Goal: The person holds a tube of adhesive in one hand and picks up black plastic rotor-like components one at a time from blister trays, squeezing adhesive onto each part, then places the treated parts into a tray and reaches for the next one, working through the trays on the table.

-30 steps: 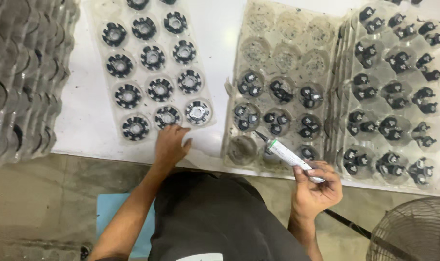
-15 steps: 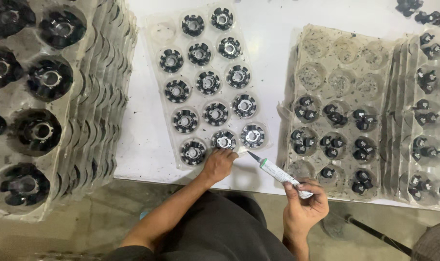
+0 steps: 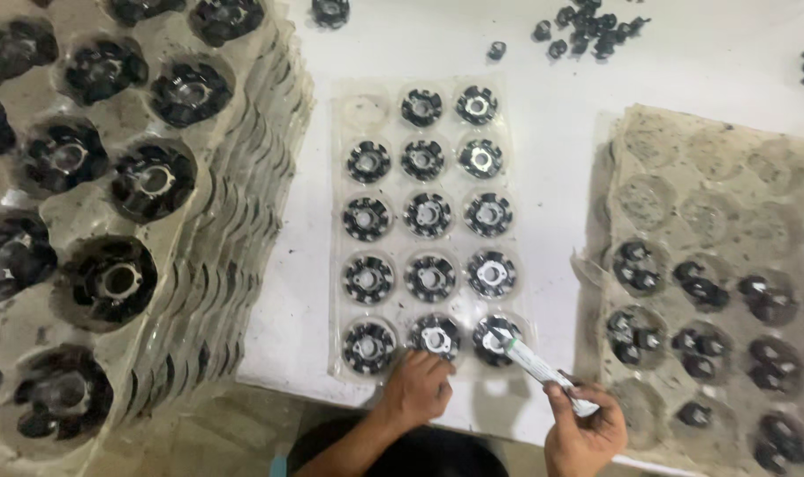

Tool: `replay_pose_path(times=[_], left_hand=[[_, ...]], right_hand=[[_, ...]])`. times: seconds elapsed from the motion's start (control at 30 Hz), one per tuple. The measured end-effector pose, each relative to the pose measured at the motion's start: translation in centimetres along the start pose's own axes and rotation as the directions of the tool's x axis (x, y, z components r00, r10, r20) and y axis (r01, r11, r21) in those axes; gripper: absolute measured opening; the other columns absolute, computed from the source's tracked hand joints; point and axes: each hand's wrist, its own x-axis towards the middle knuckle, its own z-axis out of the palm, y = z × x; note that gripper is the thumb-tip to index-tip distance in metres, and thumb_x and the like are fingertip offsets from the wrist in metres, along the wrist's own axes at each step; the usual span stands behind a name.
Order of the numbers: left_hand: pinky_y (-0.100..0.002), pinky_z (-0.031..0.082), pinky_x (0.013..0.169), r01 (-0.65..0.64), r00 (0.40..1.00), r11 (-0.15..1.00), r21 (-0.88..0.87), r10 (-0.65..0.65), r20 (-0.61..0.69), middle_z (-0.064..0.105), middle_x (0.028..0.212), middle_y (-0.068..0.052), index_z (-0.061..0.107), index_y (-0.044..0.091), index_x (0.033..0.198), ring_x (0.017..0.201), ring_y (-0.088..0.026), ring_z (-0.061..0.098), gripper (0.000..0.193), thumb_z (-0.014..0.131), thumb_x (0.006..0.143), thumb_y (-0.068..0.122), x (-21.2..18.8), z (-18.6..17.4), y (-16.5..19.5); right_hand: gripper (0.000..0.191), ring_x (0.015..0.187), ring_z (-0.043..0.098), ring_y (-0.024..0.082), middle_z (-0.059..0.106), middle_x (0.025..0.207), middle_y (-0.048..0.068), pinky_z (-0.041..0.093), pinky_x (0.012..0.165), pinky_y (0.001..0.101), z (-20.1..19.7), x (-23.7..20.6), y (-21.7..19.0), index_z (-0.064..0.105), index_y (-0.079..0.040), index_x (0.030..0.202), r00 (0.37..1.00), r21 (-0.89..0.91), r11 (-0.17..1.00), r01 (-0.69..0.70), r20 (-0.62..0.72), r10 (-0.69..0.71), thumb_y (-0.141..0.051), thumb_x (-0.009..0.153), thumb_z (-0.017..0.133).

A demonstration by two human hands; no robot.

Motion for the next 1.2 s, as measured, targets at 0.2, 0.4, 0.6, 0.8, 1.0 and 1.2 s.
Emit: replay_pose_path(times=[0.2, 0.4, 0.6, 0.8, 1.0, 1.2], left_hand=[[-0.039, 0.047, 0.082, -0.283, 0.959, 0.956, 0.073, 0.282, 0.031, 0.064, 0.093, -0.005, 0.07, 0.009, 0.1, 0.09, -0.024, 0.058, 0.013, 0.073, 0.089, 0.014, -3.2, 0.0, -5.4], [-0.036, 0.049, 0.081, -0.321, 0.947, 0.945, 0.067, 0.318, 0.046, 0.064, 0.093, -0.002, 0.07, 0.011, 0.099, 0.09, -0.02, 0.059, 0.009, 0.074, 0.094, 0.017, -4.0, 1.3, -8.0], [-0.04, 0.05, 0.086, -0.279, 0.96, 0.96, -0.015, 0.279, 0.012, 0.062, 0.092, -0.007, 0.069, 0.008, 0.099, 0.092, -0.025, 0.059, 0.011, 0.071, 0.089, 0.011, -5.0, 0.0, -7.0], [-0.041, 0.048, 0.076, -0.275, 0.961, 0.96, -0.049, 0.275, 0.005, 0.064, 0.084, -0.006, 0.072, 0.01, 0.091, 0.083, -0.027, 0.061, 0.016, 0.07, 0.076, 0.004, -8.4, -2.7, -6.5], [-0.04, 0.049, 0.074, -0.36, 0.932, 0.93, -0.072, 0.354, -0.081, 0.068, 0.083, -0.005, 0.071, 0.011, 0.084, 0.082, -0.026, 0.063, 0.017, 0.069, 0.069, 0.003, -12.1, -5.9, -5.9], [-0.04, 0.049, 0.07, -0.383, 0.918, 0.924, 0.001, 0.38, -0.116, 0.066, 0.076, -0.005, 0.074, 0.013, 0.084, 0.075, -0.027, 0.061, 0.02, 0.068, 0.069, 0.001, -13.4, -5.1, -5.6]], right_hand=[[0.031, 0.084, 0.073, 0.029, 0.066, 0.093, 0.024, 0.062, 0.082, 0.0344, 0.6, -2.5, 13.5, 0.047, -0.004, 0.102, 0.993, 0.021, 0.995, 0.102, -0.068, -0.101, 0.009, 0.095, 0.074], [0.038, 0.081, 0.073, 0.028, 0.065, 0.092, 0.024, 0.064, 0.075, 0.0327, 1.6, -6.4, 20.1, 0.04, -0.008, 0.102, 0.978, 0.006, 0.99, 0.139, -0.157, -0.136, 0.003, 0.1, 0.076], [0.035, 0.084, 0.071, 0.026, 0.065, 0.093, 0.024, 0.057, 0.073, 0.0274, 3.3, -10.5, 16.7, 0.042, -0.006, 0.099, 0.981, -0.083, 0.986, 0.145, -0.121, -0.154, 0.008, 0.098, 0.075], [0.03, 0.094, 0.066, 0.02, 0.065, 0.097, 0.021, 0.057, 0.085, 0.0285, 6.3, -16.5, 10.2, 0.048, -0.002, 0.097, 0.954, 0.035, 0.966, 0.255, -0.173, -0.246, 0.018, 0.095, 0.07], [0.029, 0.099, 0.065, 0.022, 0.065, 0.099, 0.018, 0.057, 0.088, 0.0291, 6.5, -22.1, 4.5, 0.051, -0.003, 0.099, 0.937, 0.027, 0.944, 0.328, -0.14, -0.321, 0.017, 0.092, 0.071], [0.031, 0.102, 0.063, 0.021, 0.065, 0.1, 0.015, 0.053, 0.091, 0.0297, 4.7, -27.1, 1.4, 0.052, -0.006, 0.103, 0.934, 0.016, 0.938, 0.347, -0.092, -0.344, 0.014, 0.09, 0.072]])
